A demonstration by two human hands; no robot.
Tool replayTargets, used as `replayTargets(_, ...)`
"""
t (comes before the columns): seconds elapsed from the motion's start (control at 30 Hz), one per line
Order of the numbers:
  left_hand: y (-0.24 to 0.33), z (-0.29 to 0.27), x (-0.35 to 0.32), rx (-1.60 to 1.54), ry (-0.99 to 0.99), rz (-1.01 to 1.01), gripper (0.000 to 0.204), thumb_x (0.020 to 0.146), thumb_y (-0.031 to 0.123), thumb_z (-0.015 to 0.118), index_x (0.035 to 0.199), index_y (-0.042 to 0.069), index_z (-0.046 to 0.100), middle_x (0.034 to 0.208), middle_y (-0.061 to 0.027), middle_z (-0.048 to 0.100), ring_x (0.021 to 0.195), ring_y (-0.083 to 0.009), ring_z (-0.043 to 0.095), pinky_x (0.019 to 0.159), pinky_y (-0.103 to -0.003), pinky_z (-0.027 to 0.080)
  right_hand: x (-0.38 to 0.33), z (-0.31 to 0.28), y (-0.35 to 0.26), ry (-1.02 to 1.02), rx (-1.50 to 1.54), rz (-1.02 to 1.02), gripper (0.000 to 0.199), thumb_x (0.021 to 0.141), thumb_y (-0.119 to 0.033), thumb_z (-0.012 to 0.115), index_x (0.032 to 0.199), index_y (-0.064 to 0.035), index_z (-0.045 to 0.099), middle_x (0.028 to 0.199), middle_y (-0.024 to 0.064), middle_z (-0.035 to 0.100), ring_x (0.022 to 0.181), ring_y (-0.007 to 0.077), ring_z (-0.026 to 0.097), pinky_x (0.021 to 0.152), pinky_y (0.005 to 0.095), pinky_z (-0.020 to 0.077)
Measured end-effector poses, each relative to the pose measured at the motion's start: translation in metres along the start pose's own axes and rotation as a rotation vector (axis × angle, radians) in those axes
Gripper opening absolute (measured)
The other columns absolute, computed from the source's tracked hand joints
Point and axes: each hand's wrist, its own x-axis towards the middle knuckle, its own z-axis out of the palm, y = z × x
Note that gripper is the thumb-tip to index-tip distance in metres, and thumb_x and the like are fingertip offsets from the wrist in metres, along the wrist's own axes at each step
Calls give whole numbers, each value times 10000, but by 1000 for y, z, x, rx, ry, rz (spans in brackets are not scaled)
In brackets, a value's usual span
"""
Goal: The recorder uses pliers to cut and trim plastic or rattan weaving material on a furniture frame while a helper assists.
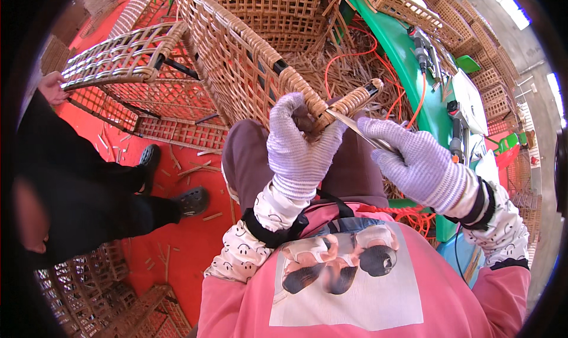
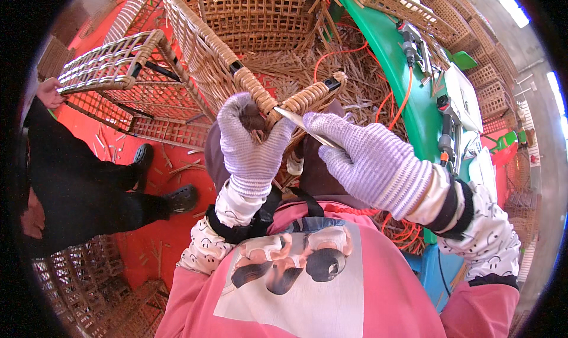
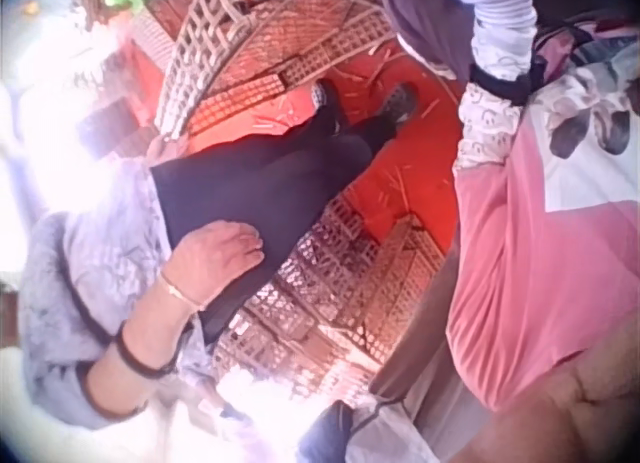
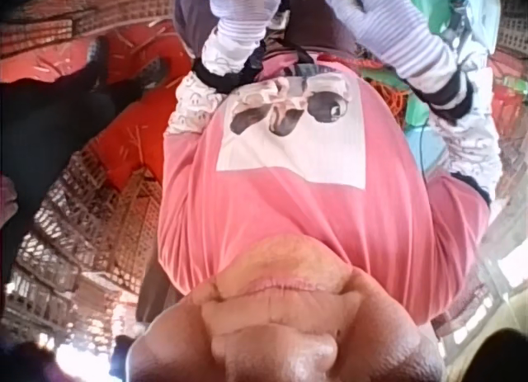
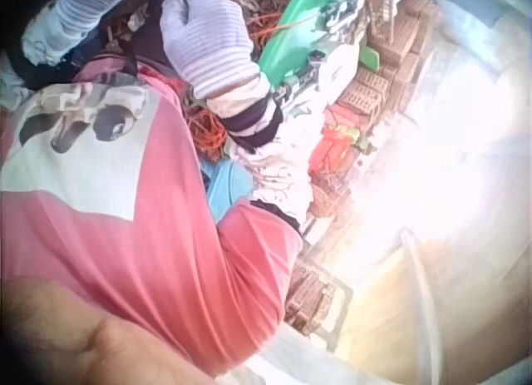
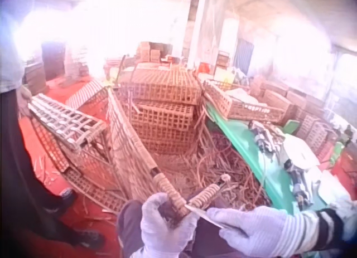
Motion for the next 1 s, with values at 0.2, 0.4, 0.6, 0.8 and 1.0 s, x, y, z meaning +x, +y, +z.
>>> replayTargets(0.2, 19, -18, 13, 18, -101, -102, 497, 611, 189, 813, 989, 10, 544, 833, -50, 540, 669, -124, 540, 605, -233, 470, -21, -1, 15, 55, 550, 48, 368, 821, -115, 571, 1162, 10, 517, 1038, 65, 585, 975, 142, 526, 864, 283, 412)
replayTargets(0.4, 3, -56, 29, -231, -444, -216, 250, 813, 46, 611, 1060, 16, 585, 971, -45, 597, 865, -124, 567, 791, -244, 465, -15, 29, 53, 259, 593, 85, 344, 869, -159, 532, 1167, 8, 494, 860, 53, 572, 780, 96, 546, 706, 233, 454)
replayTargets(0.6, 9, -67, 33, 525, -477, 502, 502, 675, 148, 723, 1150, 109, 564, 1227, -139, 474, 1105, -289, 470, 945, -371, 391, -20, 75, 77, 132, 963, 31, 346, 905, -176, 482, 1204, -4, 445, 692, 18, 511, 465, 80, 486, 402, 206, 420)
replayTargets(0.8, 20, -51, 52, 631, -781, 490, 705, 619, 234, 766, 1248, 145, 459, 1350, -96, 372, 1308, -346, 228, 1065, -408, 257, -32, 105, 87, 120, 1223, 11, 163, 908, -141, 456, 1038, -48, 487, 707, 26, 533, 465, 89, 509, 406, 222, 429)
replayTargets(1.0, 17, -35, 70, 561, -925, 463, 700, 614, 208, 772, 1242, 146, 471, 1370, -98, 353, 1324, -353, 188, 1082, -427, 217, 20, 121, 70, 322, 1271, -107, 206, 860, -72, 535, 1063, -36, 543, 773, 4, 565, 527, 61, 503, 436, 222, 419)
